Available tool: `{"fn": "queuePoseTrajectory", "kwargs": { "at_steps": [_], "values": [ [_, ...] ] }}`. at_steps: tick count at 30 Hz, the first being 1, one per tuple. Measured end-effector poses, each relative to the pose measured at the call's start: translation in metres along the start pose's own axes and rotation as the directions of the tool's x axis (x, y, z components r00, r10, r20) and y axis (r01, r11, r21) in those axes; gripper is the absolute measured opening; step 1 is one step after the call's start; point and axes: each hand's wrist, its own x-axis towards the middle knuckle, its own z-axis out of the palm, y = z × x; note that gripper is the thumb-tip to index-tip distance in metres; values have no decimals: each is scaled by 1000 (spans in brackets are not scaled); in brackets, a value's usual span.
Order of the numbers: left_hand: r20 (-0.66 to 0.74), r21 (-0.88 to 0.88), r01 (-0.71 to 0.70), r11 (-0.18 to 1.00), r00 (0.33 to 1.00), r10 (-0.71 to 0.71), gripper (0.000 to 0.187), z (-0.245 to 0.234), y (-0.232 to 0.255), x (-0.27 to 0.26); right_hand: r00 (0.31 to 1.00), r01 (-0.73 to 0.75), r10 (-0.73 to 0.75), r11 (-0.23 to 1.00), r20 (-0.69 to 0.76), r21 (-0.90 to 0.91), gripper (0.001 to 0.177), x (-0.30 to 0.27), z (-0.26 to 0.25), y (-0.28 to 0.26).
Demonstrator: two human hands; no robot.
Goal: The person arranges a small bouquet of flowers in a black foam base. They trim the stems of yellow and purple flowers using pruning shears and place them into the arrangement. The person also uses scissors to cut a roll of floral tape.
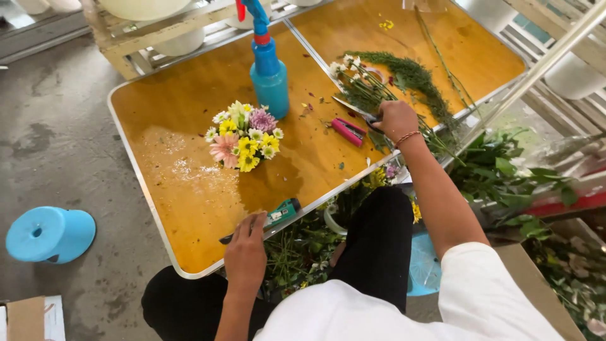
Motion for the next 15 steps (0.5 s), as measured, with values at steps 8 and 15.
{"fn": "queuePoseTrajectory", "kwargs": {
  "at_steps": [8,15],
  "values": [
    [37,30,15,999,999,-16,68,5,-2,1,999,31,-27,992,35,-121,42,15,-4,-10],
    [40,42,30,999,999,-32,67,7,-1,1,931,-70,-94,902,353,425,14,-12,-68,-31]
  ]
}}
